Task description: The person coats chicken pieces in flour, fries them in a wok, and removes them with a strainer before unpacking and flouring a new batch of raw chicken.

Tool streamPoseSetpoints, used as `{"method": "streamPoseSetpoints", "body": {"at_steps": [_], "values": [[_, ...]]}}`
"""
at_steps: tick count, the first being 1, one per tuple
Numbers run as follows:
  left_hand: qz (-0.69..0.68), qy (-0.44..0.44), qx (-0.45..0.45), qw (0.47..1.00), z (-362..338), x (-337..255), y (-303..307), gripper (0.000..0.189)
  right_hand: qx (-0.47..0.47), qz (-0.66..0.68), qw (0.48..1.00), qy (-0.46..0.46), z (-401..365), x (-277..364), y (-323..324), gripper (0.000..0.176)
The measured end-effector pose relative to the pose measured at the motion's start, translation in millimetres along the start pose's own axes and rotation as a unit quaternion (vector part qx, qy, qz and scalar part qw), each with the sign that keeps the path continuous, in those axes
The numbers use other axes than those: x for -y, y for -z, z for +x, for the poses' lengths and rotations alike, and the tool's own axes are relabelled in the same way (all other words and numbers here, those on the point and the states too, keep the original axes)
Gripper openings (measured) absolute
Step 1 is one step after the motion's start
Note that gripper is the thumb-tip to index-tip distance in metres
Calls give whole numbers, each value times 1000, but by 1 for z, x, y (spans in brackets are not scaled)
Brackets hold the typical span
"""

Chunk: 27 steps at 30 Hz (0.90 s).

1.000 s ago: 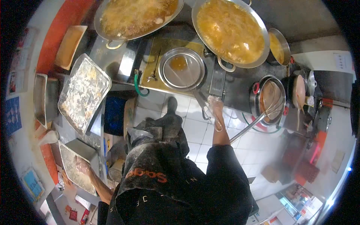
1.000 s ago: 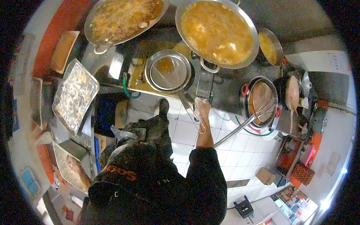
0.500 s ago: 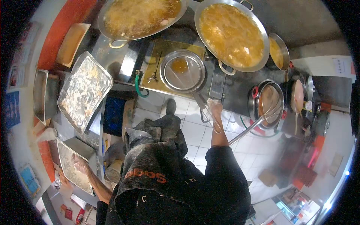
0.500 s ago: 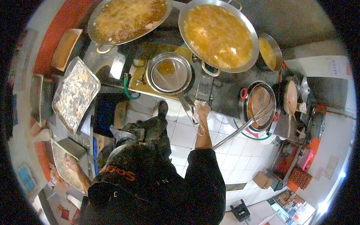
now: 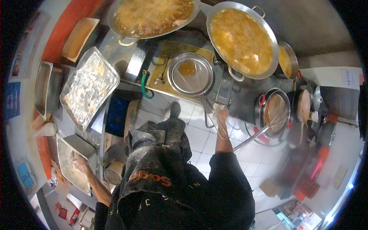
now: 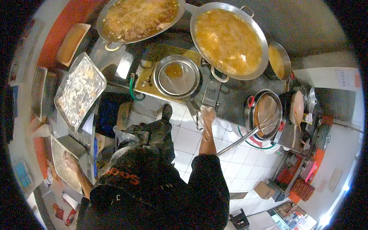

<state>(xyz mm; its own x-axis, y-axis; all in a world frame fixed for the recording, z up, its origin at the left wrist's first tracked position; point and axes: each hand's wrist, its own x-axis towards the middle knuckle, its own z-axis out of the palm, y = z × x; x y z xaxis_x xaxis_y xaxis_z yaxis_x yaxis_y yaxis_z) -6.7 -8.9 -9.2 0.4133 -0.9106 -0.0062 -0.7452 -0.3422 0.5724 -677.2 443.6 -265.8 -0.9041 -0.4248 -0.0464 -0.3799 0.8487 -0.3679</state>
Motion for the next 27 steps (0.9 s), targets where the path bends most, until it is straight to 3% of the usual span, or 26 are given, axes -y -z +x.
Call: {"method": "streamPoseSetpoints", "body": {"at_steps": [2,4,5,7,10,13,17,19,22,25,27], "values": [[18,-25,-10,999,5,20,-2,40,15,6,1000,-19,1,10,9,35],[-238,-157,30,958,20,54,-6,40,20,44,998,-50,2,14,11,32],[-238,-154,27,959,16,51,-5,40,21,43,998,-46,2,14,11,32],[15,-207,-29,978,7,35,-5,39,4,21,998,-56,4,14,9,39],[-88,-173,3,981,39,80,-11,38,4,13,999,-43,2,21,17,39],[66,-115,-47,990,-26,-23,-1,36,-3,-21,995,-93,6,5,-5,40],[23,-94,-58,994,-10,-4,-5,39,0,-33,992,-124,6,1,-11,39],[131,-57,-38,989,10,14,-1,43,-3,-53,995,-81,5,1,-11,35],[51,-68,-60,995,-31,-31,-3,45,-30,-104,994,-5,4,9,-1,29],[60,-31,-63,996,-41,-49,-2,44,-63,-4,998,10,2,-1,-12,26],[69,-30,-60,995,-45,-57,0,44,-73,-52,996,15,2,-4,-16,24]]}}
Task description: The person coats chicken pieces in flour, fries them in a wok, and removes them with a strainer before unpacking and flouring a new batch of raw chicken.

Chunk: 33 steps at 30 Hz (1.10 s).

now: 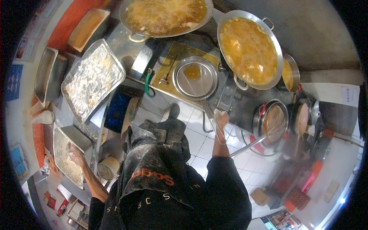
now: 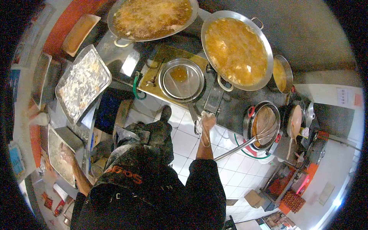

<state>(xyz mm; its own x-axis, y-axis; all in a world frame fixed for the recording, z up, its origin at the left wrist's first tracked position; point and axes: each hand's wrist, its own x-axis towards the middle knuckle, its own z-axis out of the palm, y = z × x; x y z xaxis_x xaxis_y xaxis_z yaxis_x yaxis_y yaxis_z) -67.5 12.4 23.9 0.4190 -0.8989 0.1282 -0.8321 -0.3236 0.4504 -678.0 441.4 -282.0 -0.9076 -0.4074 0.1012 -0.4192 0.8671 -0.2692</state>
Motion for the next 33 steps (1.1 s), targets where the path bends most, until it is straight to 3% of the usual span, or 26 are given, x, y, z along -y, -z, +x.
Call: {"method": "streamPoseSetpoints", "body": {"at_steps": [1,5,8,10,11,13,15,16,17,18,19,21,22,24,26,27,28,30,31,32,33], "values": [[9,-1,3,1000,-2,-3,2,44,-10,-47,999,8,0,-1,-1,22],[19,27,7,999,-2,-8,3,45,-9,-26,999,16,-1,-16,-19,19],[-13,-35,19,999,2,7,-1,47,-28,-67,997,38,-2,-7,-10,14],[-23,-15,-22,999,-1,5,-3,46,19,52,998,-1,-3,0,0,12],[-22,-12,-22,999,1,3,-2,46,21,51,998,1,-1,7,14,12],[-79,66,73,992,10,5,1,35,82,70,992,-64,4,22,43,45],[-101,48,73,991,20,25,-4,34,37,265,963,15,-20,-48,6,15],[-120,28,75,990,23,35,-9,33,141,-34,987,71,-13,-18,59,20],[-122,31,71,989,22,39,-13,33,236,154,948,-149,-3,31,124,29],[-93,-12,17,995,19,40,-16,33,195,381,888,-167,-21,7,115,49],[-61,-55,-36,996,14,34,-14,34,255,496,721,-411,-5,70,186,68],[-20,-32,-23,999,3,3,-2,34,400,536,629,-395,6,110,258,79],[18,-16,-5,1000,-3,-12,4,35,405,535,629,-393,11,128,280,79],[9,-6,-25,1000,-11,-21,7,36,525,518,572,-360,17,156,302,70],[-28,9,-13,999,-10,-23,7,37,494,538,605,-316,-4,126,270,65],[-12,-87,-45,995,6,34,-12,39,459,558,634,-275,-16,116,260,59],[0,-193,-75,978,23,96,-33,40,424,360,810,-186,-17,149,272,45],[6,-293,-100,951,29,133,-35,38,411,458,705,-353,-22,158,267,43],[22,-368,-126,921,42,123,-47,37,468,232,850,-71,-30,143,258,37],[14,-331,-127,935,46,109,-50,37,429,283,854,-81,-42,149,260,40],[6,-251,-112,961,32,70,-40,36,436,376,791,-207,-48,153,265,43]]}}
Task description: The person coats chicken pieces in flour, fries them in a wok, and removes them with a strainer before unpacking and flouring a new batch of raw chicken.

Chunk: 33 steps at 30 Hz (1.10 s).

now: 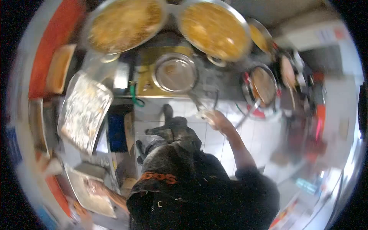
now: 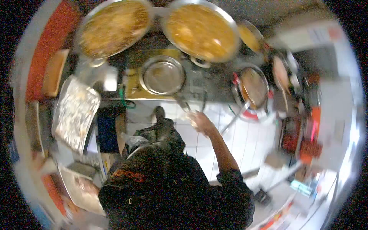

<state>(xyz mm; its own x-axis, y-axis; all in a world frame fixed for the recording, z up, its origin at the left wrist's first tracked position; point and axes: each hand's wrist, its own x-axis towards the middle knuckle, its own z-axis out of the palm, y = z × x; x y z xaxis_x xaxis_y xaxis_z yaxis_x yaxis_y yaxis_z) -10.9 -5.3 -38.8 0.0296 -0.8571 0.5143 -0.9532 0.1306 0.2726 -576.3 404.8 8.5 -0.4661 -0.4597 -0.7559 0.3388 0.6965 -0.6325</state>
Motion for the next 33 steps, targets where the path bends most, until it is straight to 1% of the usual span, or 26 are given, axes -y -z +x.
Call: {"method": "streamPoseSetpoints", "body": {"at_steps": [1,2,3,4,6,8,9,10,13,15,16,17,18,19,21,22,23,24,25,26,27,28,30,31,32,33], "values": [[0,60,5,998,4,-39,15,36,-29,-251,933,257,0,-27,2,44],[-7,95,10,995,9,-71,26,36,-49,-241,938,243,-12,-29,-5,44],[-17,118,10,993,13,-97,36,36,-35,-33,991,128,-19,-21,-14,43],[-29,138,12,990,15,-119,47,36,-10,176,984,11,-26,-15,-21,43],[-54,166,20,984,22,-154,63,35,4,119,993,19,-32,-28,-28,40],[-77,183,27,980,27,-184,77,35,19,234,967,98,-31,-53,-41,35],[-87,191,35,977,30,-198,83,35,1,-8,979,203,-43,-52,-43,37],[-99,205,45,973,34,-211,87,34,18,-12,977,211,-52,-47,-48,37],[-109,251,52,961,40,-234,88,34,19,150,969,193,-81,-32,-58,37],[-152,28,59,986,39,-230,69,42,17,252,953,168,-82,-20,-60,38],[-150,38,47,987,44,-245,68,42,29,244,953,176,-70,-10,-61,38],[-172,81,73,979,47,-265,70,37,153,462,863,135,-55,3,-62,39],[-197,122,99,968,48,-275,74,33,266,646,711,79,-38,16,-59,40],[-200,127,91,967,46,-272,72,33,197,598,770,98,-13,27,-52,40],[-252,81,62,962,38,-260,62,31,144,315,895,279,-20,135,-38,38],[-254,84,56,962,37,-257,64,31,-110,4,828,550,-6,182,-52,29],[-251,90,42,963,35,-254,67,32,-18,178,916,360,55,179,-24,30],[-249,95,26,964,34,-251,70,33,-177,-75,937,292,29,239,-33,34],[-247,99,10,964,35,-248,72,34,-245,-217,921,209,21,286,-34,34],[-251,101,2,963,36,-242,74,34,-319,-280,859,287,83,282,-15,32],[-241,124,-7,962,35,-232,75,34,-335,-369,813,300,112,302,-6,29],[-230,148,-15,962,33,-220,76,34,-336,-370,810,308,120,318,-4,29],[-206,195,-27,958,26,-194,77,35,-345,-423,758,358,133,344,-5,25],[-192,218,-31,956,22,-183,78,35,-332,-422,792,292,151,355,-4,21],[-191,220,-34,956,17,-171,75,35,-330,-422,791,296,151,364,-8,21],[-164,213,-66,961,11,-161,72,34,-254,-466,813,238,151,372,-11,22]]}}
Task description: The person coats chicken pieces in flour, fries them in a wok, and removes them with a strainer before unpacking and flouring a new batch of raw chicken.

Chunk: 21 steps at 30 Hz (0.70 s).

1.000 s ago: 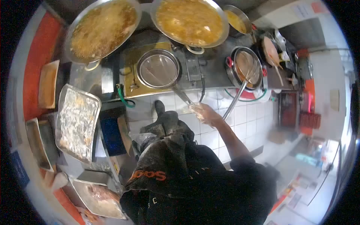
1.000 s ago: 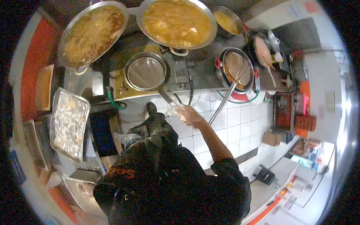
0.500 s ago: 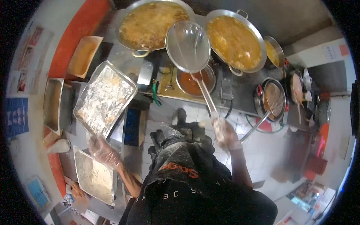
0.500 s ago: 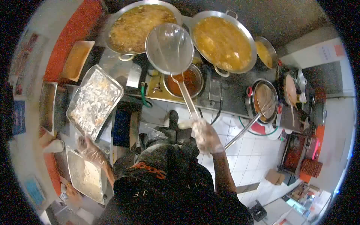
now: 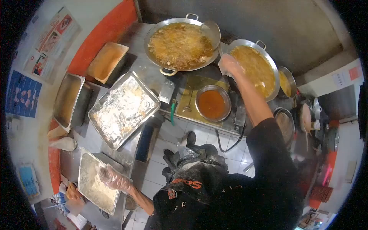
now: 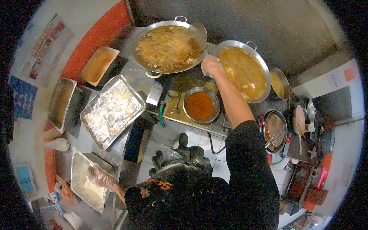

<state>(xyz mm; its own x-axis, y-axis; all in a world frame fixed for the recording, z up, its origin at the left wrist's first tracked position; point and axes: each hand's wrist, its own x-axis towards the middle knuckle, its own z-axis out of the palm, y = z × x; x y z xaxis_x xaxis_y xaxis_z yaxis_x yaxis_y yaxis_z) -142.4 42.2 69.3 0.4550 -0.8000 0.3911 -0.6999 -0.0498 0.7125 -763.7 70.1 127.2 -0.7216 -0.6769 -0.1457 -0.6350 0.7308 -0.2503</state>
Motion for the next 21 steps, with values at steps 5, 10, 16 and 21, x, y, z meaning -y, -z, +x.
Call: {"method": "streamPoseSetpoints", "body": {"at_steps": [5,10,16,21], "values": [[61,-17,-29,998,-11,0,11,32,187,154,970,-30,29,-15,-39,17],[2,19,-54,998,-15,-16,6,31,232,512,822,-88,3,20,-56,13],[44,48,-57,996,-13,-28,5,30,282,636,716,-53,18,39,-107,11],[12,60,-42,997,-28,-43,2,31,265,684,675,-74,16,68,-105,14]]}}
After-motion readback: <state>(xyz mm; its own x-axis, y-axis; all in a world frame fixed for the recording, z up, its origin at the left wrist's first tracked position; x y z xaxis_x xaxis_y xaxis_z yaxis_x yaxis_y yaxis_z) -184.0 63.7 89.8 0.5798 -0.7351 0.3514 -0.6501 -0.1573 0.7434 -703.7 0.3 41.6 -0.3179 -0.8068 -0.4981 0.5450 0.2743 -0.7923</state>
